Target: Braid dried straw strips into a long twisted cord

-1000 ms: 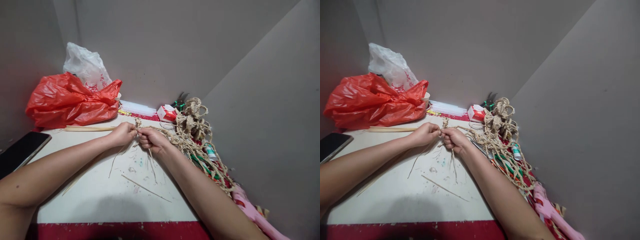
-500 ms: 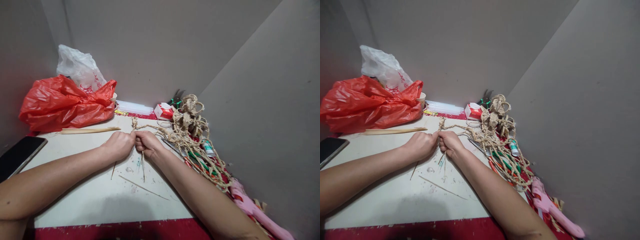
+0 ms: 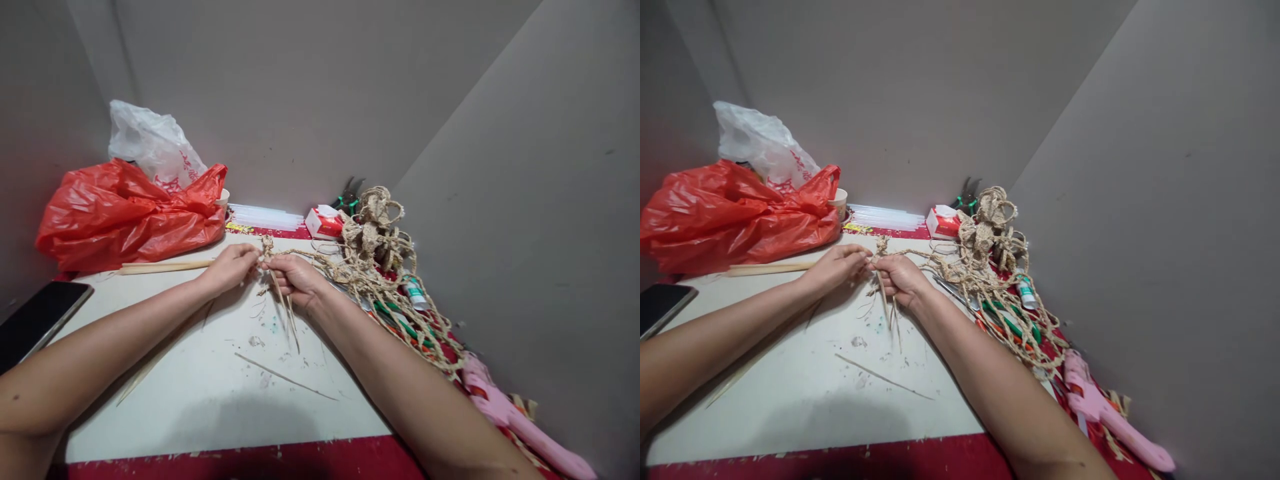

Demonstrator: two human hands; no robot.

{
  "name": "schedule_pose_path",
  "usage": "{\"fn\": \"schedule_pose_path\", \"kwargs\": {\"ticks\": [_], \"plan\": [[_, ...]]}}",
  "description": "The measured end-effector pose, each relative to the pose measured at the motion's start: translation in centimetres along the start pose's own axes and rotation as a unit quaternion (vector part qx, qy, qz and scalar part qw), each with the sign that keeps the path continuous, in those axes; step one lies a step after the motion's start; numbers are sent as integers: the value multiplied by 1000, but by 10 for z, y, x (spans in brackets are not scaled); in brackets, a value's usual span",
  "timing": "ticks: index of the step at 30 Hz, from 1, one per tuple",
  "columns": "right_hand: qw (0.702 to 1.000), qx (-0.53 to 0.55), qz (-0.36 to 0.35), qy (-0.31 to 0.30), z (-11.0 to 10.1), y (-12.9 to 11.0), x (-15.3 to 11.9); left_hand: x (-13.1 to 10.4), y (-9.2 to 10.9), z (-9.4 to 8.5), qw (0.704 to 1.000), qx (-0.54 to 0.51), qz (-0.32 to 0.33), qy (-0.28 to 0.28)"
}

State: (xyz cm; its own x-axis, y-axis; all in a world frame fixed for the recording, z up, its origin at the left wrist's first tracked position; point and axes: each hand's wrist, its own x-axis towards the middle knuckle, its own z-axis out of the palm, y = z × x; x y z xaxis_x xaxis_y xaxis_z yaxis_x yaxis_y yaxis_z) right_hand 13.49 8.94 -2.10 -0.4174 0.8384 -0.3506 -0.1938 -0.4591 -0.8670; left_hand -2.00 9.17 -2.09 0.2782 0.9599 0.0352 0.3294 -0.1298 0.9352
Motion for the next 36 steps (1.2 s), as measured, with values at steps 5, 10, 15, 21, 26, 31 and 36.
{"fn": "schedule_pose_path", "kwargs": {"ticks": [5,10,15,21,26,31,36], "plan": [[998,-40,20,-49,-7,-2,1,2,-3,6,991,-74,-74,-79],[990,-98,35,-90,-16,-7,-1,3,-1,-1,997,26,-22,-76],[977,-201,-2,-77,-23,-8,-1,4,-3,-2,990,-23,-75,-116],[944,-323,-52,-52,-22,-9,-2,1,-3,3,969,-132,-137,-159],[905,-420,-61,-28,-17,-15,-10,1,-3,6,971,-120,-153,-137],[856,-509,-90,20,-19,-20,-12,0,-6,8,987,-45,-128,-90],[881,-463,-97,18,-11,-19,-16,-3,-4,9,993,-19,-85,-76]]}}
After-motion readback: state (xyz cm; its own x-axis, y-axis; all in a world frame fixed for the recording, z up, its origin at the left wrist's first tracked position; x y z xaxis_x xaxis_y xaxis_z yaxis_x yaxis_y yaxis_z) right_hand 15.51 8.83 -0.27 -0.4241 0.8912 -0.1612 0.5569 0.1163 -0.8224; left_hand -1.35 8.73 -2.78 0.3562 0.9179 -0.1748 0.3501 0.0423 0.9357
